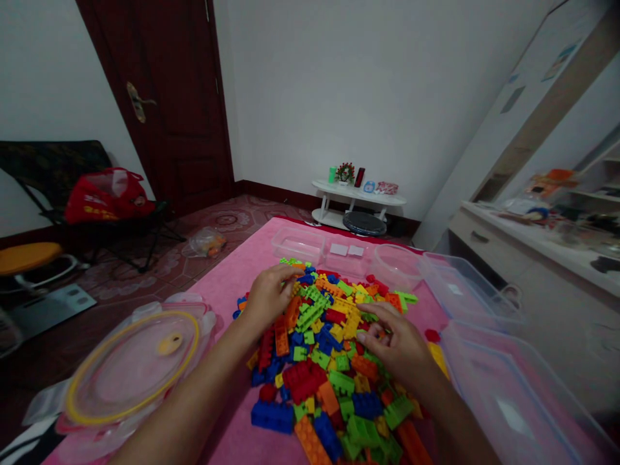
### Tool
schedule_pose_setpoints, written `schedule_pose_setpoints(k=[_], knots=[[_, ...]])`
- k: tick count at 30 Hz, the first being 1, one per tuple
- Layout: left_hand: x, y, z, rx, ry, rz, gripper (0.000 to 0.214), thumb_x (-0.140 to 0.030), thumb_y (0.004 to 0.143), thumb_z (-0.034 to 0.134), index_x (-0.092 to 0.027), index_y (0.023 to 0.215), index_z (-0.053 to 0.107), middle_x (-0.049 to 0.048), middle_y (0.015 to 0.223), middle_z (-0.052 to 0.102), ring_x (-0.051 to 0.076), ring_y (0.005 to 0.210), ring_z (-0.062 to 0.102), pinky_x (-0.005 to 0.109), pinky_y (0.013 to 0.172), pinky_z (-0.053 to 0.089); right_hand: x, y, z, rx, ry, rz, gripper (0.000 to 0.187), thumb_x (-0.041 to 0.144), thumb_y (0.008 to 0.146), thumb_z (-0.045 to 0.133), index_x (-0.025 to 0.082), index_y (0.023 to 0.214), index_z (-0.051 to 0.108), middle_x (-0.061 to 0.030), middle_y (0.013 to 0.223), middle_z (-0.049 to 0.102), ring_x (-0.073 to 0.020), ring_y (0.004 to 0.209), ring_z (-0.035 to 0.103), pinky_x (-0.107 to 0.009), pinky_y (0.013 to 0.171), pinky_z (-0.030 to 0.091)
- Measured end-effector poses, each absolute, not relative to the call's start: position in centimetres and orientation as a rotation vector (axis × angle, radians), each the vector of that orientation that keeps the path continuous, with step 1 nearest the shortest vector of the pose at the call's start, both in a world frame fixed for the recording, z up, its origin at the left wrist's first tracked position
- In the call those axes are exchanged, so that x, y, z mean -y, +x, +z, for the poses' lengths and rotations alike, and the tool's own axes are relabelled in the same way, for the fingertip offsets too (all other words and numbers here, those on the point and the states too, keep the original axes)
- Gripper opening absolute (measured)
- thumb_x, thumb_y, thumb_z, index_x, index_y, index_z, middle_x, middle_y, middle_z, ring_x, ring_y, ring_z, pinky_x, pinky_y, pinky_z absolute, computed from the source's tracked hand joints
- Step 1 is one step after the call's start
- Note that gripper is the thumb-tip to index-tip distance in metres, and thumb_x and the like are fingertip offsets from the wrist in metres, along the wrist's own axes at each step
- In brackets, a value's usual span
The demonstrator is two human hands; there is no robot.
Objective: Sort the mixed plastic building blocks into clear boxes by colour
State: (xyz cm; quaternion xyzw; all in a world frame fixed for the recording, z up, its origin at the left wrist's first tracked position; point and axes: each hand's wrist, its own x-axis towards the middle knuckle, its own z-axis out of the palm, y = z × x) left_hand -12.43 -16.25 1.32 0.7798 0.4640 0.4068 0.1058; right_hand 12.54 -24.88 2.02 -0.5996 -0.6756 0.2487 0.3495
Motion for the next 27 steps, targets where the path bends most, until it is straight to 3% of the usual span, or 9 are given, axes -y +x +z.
schedule_pose_setpoints(k=[5, 10, 16, 19, 22, 25, 27], knots=[[11.8, -13.6, 1.0, -1.609, 2.34, 0.91, 0.047, -0.007, 0.079, 0.046, -0.019, 0.122, 0.059, 0.006, 0.124, 0.062, 0.02, 0.114, 0.056, 0.033, 0.1, 0.043, 24.7, 12.5, 2.0, 1.787, -1.573, 0.612, 0.035, 0.028, 0.076, 0.055, 0.015, 0.107, 0.064, -0.0093, 0.104, 0.059, -0.0118, 0.06, 0.054, -0.027, 0.055, 0.044], [9.0, -13.1, 0.2, -1.659, 2.39, 0.361, 0.059, -0.003, 0.065, 0.057, -0.028, 0.119, 0.063, 0.0036, 0.121, 0.064, 0.023, 0.113, 0.057, 0.028, 0.094, 0.044, 24.8, 12.9, 2.2, 1.82, -1.548, 0.597, 0.032, 0.029, 0.077, 0.053, 0.015, 0.103, 0.066, -0.0104, 0.107, 0.059, -0.0119, 0.06, 0.055, -0.028, 0.056, 0.045], [9.8, -12.9, -0.7, -1.775, 2.391, 0.48, 0.045, -0.013, 0.074, 0.056, -0.027, 0.116, 0.064, 0.0071, 0.113, 0.066, 0.024, 0.108, 0.059, 0.03, 0.09, 0.045, 24.8, 13.0, 2.1, 1.843, -1.53, 0.568, 0.028, 0.027, 0.079, 0.053, 0.017, 0.101, 0.067, -0.008, 0.104, 0.061, -0.0139, 0.066, 0.057, -0.028, 0.059, 0.046], [10.0, -13.0, 0.0, -1.787, 2.303, 0.753, 0.036, -0.02, 0.076, 0.059, -0.025, 0.111, 0.066, 0.0068, 0.111, 0.066, 0.023, 0.103, 0.06, 0.032, 0.089, 0.045, 24.9, 12.9, 2.2, 1.853, -1.519, 0.567, 0.027, 0.025, 0.078, 0.052, 0.018, 0.1, 0.067, -0.0068, 0.102, 0.062, -0.0138, 0.066, 0.057, -0.028, 0.06, 0.046], [10.4, -12.9, 1.4, -1.614, 1.982, 1.03, 0.037, -0.025, 0.074, 0.062, -0.019, 0.11, 0.065, 0.0081, 0.106, 0.067, 0.021, 0.091, 0.063, 0.032, 0.081, 0.048, 25.0, 12.8, 2.4, 1.836, -1.518, 0.581, 0.028, 0.025, 0.078, 0.052, 0.017, 0.1, 0.067, -0.007, 0.099, 0.062, -0.0135, 0.064, 0.056, -0.028, 0.059, 0.046], [12.2, -11.8, 2.5, -1.276, 1.641, 1.056, 0.042, -0.034, 0.077, 0.059, -0.014, 0.115, 0.06, 0.0093, 0.103, 0.068, 0.02, 0.082, 0.065, 0.029, 0.067, 0.051, 24.9, 12.6, 2.4, 1.81, -1.529, 0.582, 0.03, 0.027, 0.078, 0.052, 0.016, 0.102, 0.066, -0.0082, 0.1, 0.063, -0.0136, 0.063, 0.056, -0.029, 0.058, 0.046], [14.1, -10.6, 2.6, -1.121, 1.611, 1.017, 0.046, -0.036, 0.077, 0.061, -0.014, 0.117, 0.06, 0.0094, 0.102, 0.069, 0.02, 0.083, 0.065, 0.029, 0.066, 0.051, 24.9, 12.3, 2.1, 1.776, -1.529, 0.599, 0.036, 0.028, 0.078, 0.052, 0.016, 0.11, 0.063, -0.0095, 0.104, 0.063, -0.0138, 0.063, 0.058, -0.029, 0.058, 0.048]])
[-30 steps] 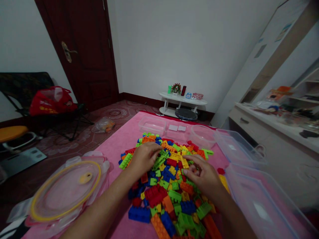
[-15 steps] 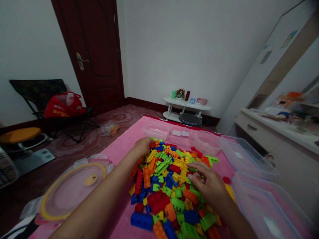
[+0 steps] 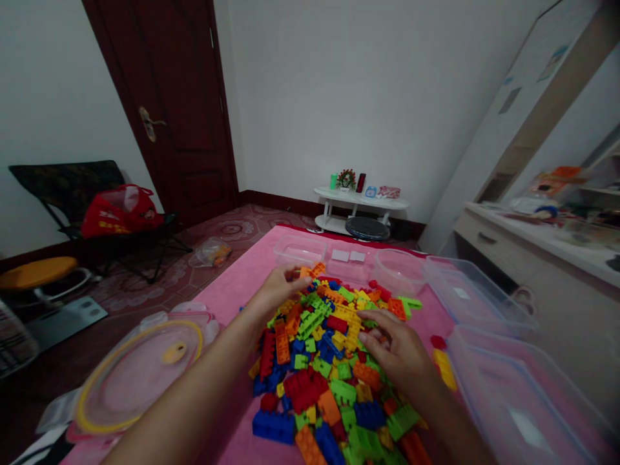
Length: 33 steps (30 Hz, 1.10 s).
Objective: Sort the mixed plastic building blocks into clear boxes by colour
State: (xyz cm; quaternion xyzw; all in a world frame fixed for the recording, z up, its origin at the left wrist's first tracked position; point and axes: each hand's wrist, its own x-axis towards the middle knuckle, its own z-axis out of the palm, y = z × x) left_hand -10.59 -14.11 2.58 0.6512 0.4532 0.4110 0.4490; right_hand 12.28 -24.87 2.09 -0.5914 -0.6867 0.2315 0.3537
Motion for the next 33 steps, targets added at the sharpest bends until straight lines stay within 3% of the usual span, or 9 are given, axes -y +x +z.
schedule_pose_setpoints(k=[5, 9, 11, 15, 18, 21, 24, 28, 33], knots=[[18.0, -8.0, 1.7, -1.172, 2.119, 0.936, 0.047, -0.021, 0.075, 0.063, -0.022, 0.122, 0.06, 0.0069, 0.112, 0.068, 0.023, 0.099, 0.062, 0.038, 0.091, 0.047, 24.9, 11.6, 1.1, 1.695, -1.504, 0.691, 0.055, 0.029, 0.077, 0.053, 0.014, 0.13, 0.048, -0.0136, 0.117, 0.058, -0.0152, 0.069, 0.061, -0.028, 0.057, 0.049], [19.2, -8.8, 1.4, -1.218, 2.37, 0.869, 0.049, -0.023, 0.081, 0.059, -0.023, 0.13, 0.054, 0.0077, 0.126, 0.06, 0.023, 0.116, 0.054, 0.038, 0.102, 0.04, 24.7, 12.2, 1.1, 1.713, -1.5, 0.663, 0.042, 0.029, 0.077, 0.052, 0.014, 0.116, 0.058, -0.0134, 0.113, 0.059, -0.0155, 0.068, 0.06, -0.029, 0.056, 0.05], [19.7, -9.9, 1.2, -1.295, 2.452, 0.819, 0.056, -0.03, 0.081, 0.062, -0.026, 0.135, 0.048, 0.0084, 0.136, 0.051, 0.026, 0.126, 0.045, 0.044, 0.107, 0.034, 24.5, 12.6, 1.1, 1.742, -1.505, 0.598, 0.035, 0.028, 0.078, 0.052, 0.015, 0.109, 0.062, -0.0121, 0.111, 0.06, -0.0167, 0.071, 0.061, -0.03, 0.058, 0.051], [21.1, -11.7, -0.1, -1.506, 2.527, 0.616, 0.071, -0.05, 0.077, 0.063, -0.031, 0.14, 0.038, 0.0106, 0.148, 0.034, 0.036, 0.136, 0.028, 0.062, 0.107, 0.023, 24.2, 12.8, 0.6, 1.862, -1.547, 0.403, 0.032, 0.024, 0.078, 0.054, 0.015, 0.106, 0.065, -0.0113, 0.112, 0.062, -0.0236, 0.101, 0.059, -0.039, 0.089, 0.048], [21.9, -11.7, -1.6, -1.506, 2.532, 0.599, 0.064, -0.049, 0.082, 0.057, -0.027, 0.139, 0.041, 0.0114, 0.151, 0.028, 0.034, 0.137, 0.027, 0.056, 0.108, 0.028, 24.3, 12.0, 0.1, 1.979, -1.536, 0.311, 0.047, 0.024, 0.077, 0.057, 0.016, 0.123, 0.058, -0.0109, 0.128, 0.055, -0.0251, 0.121, 0.047, -0.043, 0.105, 0.035], [22.2, -11.1, -2.7, -1.502, 2.493, 0.776, 0.05, -0.033, 0.087, 0.054, -0.026, 0.136, 0.046, 0.0083, 0.147, 0.037, 0.028, 0.134, 0.032, 0.048, 0.108, 0.033, 24.5, 10.8, -0.1, 2.144, -1.52, 0.265, 0.059, 0.028, 0.077, 0.06, 0.024, 0.135, 0.049, -0.0076, 0.143, 0.042, -0.0264, 0.132, 0.034, -0.046, 0.11, 0.027], [22.1, -10.8, -3.3, -1.418, 2.438, 0.973, 0.041, -0.021, 0.086, 0.054, -0.027, 0.127, 0.055, 0.0038, 0.136, 0.052, 0.023, 0.129, 0.039, 0.045, 0.108, 0.034, 24.7, 10.0, 0.0, 2.206, -1.549, 0.263, 0.054, 0.029, 0.078, 0.06, 0.027, 0.132, 0.052, -0.0081, 0.143, 0.041, -0.0279, 0.131, 0.035, -0.048, 0.108, 0.027], [22.0, -11.0, -3.3, -1.306, 2.3, 1.146, 0.033, -0.02, 0.082, 0.06, -0.027, 0.114, 0.063, 0.0021, 0.12, 0.064, 0.022, 0.119, 0.048, 0.043, 0.105, 0.038, 24.5, 10.1, 0.5, 2.101, -1.581, 0.301, 0.028, 0.028, 0.081, 0.058, 0.022, 0.106, 0.067, -0.0085, 0.116, 0.058, -0.0242, 0.11, 0.053, -0.041, 0.096, 0.04], [22.1, -10.8, -3.1, -1.342, 2.177, 1.221, 0.028, -0.024, 0.08, 0.064, -0.028, 0.108, 0.067, 0.004, 0.109, 0.068, 0.024, 0.107, 0.054, 0.044, 0.096, 0.043, 24.3, 10.6, 0.7, 1.971, -1.576, 0.301, 0.012, 0.028, 0.081, 0.058, 0.022, 0.088, 0.066, -0.0039, 0.097, 0.062, -0.0209, 0.096, 0.057, -0.035, 0.087, 0.043]])
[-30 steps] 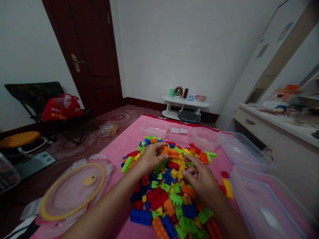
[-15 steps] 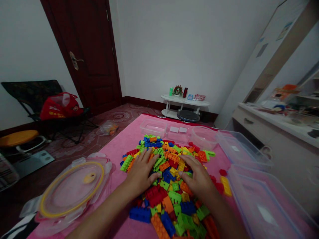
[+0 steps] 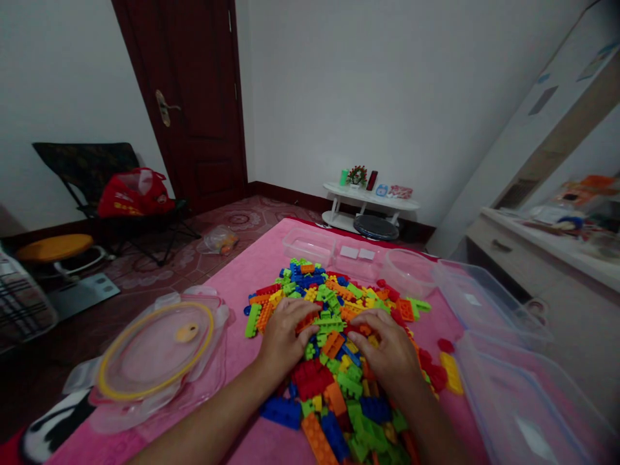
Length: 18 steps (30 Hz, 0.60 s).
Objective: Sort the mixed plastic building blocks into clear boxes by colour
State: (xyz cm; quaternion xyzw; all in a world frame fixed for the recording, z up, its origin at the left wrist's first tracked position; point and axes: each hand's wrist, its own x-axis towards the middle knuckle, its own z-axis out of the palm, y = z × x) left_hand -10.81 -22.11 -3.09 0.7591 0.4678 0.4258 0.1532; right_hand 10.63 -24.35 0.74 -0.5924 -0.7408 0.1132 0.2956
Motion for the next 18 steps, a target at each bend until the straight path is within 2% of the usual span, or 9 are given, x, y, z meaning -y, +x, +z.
schedule_pose_setpoints(k=[5, 10, 14, 18], knots=[[22.4, -10.7, -2.9, -1.302, 2.142, 1.244, 0.019, -0.026, 0.083, 0.06, -0.027, 0.101, 0.069, 0.0033, 0.105, 0.067, 0.021, 0.105, 0.055, 0.039, 0.094, 0.043, 24.7, 10.6, 0.7, 1.759, -1.651, 0.31, 0.019, 0.038, 0.084, 0.054, 0.021, 0.091, 0.055, -0.004, 0.094, 0.063, -0.0211, 0.089, 0.061, -0.035, 0.079, 0.045], [22.5, -10.7, -2.8, -1.369, 2.048, 1.321, 0.031, -0.023, 0.091, 0.044, -0.024, 0.118, 0.059, 0.0059, 0.129, 0.054, 0.019, 0.12, 0.049, 0.036, 0.102, 0.04, 24.8, 10.4, 0.8, 1.735, -1.646, 0.365, 0.032, 0.04, 0.086, 0.049, 0.021, 0.111, 0.054, -0.0072, 0.11, 0.064, -0.0229, 0.101, 0.06, -0.038, 0.087, 0.045], [22.1, -10.8, -3.1, -1.407, 2.066, 1.322, 0.034, -0.017, 0.089, 0.043, -0.021, 0.12, 0.057, 0.0069, 0.124, 0.058, 0.019, 0.118, 0.051, 0.036, 0.104, 0.04, 24.6, 10.8, 0.8, 1.877, -1.633, 0.304, 0.028, 0.032, 0.084, 0.049, 0.02, 0.105, 0.063, -0.0082, 0.11, 0.065, -0.0242, 0.104, 0.059, -0.039, 0.09, 0.044], [21.5, -10.8, -3.1, -1.47, 2.102, 1.152, 0.043, -0.013, 0.08, 0.052, -0.019, 0.123, 0.055, 0.0078, 0.122, 0.061, 0.021, 0.114, 0.055, 0.037, 0.102, 0.042, 24.3, 11.7, 0.8, 1.929, -1.666, 0.232, 0.025, 0.026, 0.081, 0.049, 0.019, 0.099, 0.065, -0.0078, 0.106, 0.067, -0.0237, 0.1, 0.061, -0.038, 0.088, 0.045]])
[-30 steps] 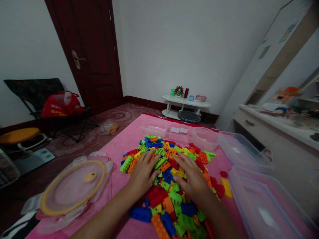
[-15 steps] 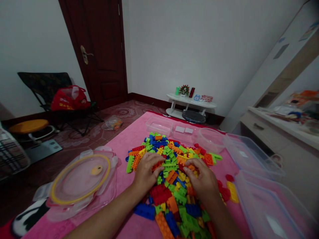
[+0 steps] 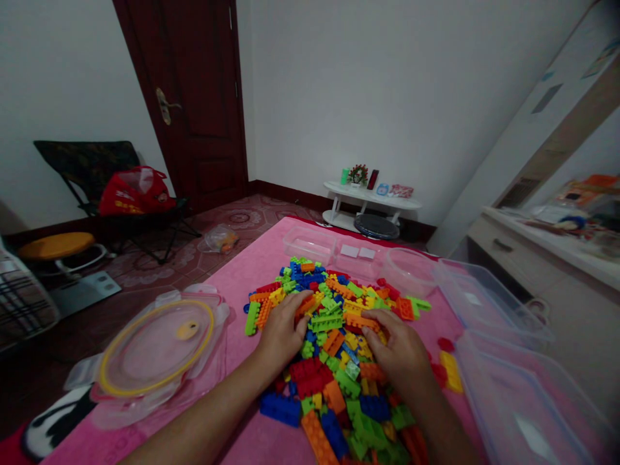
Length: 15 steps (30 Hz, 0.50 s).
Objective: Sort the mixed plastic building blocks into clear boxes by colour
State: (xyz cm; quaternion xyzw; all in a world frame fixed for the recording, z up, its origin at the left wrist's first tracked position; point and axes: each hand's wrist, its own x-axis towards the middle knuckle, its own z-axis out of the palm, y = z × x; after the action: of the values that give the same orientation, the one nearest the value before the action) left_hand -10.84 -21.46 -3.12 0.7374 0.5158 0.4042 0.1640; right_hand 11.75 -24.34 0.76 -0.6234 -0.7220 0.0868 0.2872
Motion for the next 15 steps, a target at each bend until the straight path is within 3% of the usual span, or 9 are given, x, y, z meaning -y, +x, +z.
schedule_pose_setpoints(k=[6, 10, 15], knots=[[19.3, -11.3, -0.4, -1.574, 2.147, 0.81, 0.06, -0.019, 0.07, 0.061, -0.019, 0.129, 0.052, 0.0103, 0.124, 0.061, 0.029, 0.112, 0.057, 0.041, 0.098, 0.043, 23.9, 13.7, 0.4, 1.775, -1.744, 0.003, 0.029, 0.027, 0.082, 0.046, 0.016, 0.103, 0.063, -0.0111, 0.112, 0.062, -0.0247, 0.104, 0.058, -0.039, 0.09, 0.044], [17.1, -11.8, 1.7, -1.447, 2.238, 0.545, 0.054, -0.021, 0.066, 0.064, -0.022, 0.119, 0.061, 0.0076, 0.119, 0.065, 0.027, 0.109, 0.059, 0.035, 0.093, 0.044, 24.0, 14.8, 0.9, 1.774, -1.737, -0.011, 0.028, 0.028, 0.08, 0.049, 0.016, 0.1, 0.065, -0.0111, 0.113, 0.061, -0.025, 0.108, 0.055, -0.039, 0.093, 0.042], [15.4, -11.5, 2.9, -1.381, 2.357, 0.37, 0.048, -0.022, 0.061, 0.068, -0.027, 0.108, 0.068, 0.0052, 0.108, 0.068, 0.025, 0.099, 0.061, 0.03, 0.084, 0.046, 24.6, 15.5, 2.3, 1.847, -1.754, 0.24, 0.018, 0.022, 0.074, 0.052, 0.022, 0.084, 0.067, -0.004, 0.093, 0.066, -0.0209, 0.087, 0.061, -0.035, 0.08, 0.046]])
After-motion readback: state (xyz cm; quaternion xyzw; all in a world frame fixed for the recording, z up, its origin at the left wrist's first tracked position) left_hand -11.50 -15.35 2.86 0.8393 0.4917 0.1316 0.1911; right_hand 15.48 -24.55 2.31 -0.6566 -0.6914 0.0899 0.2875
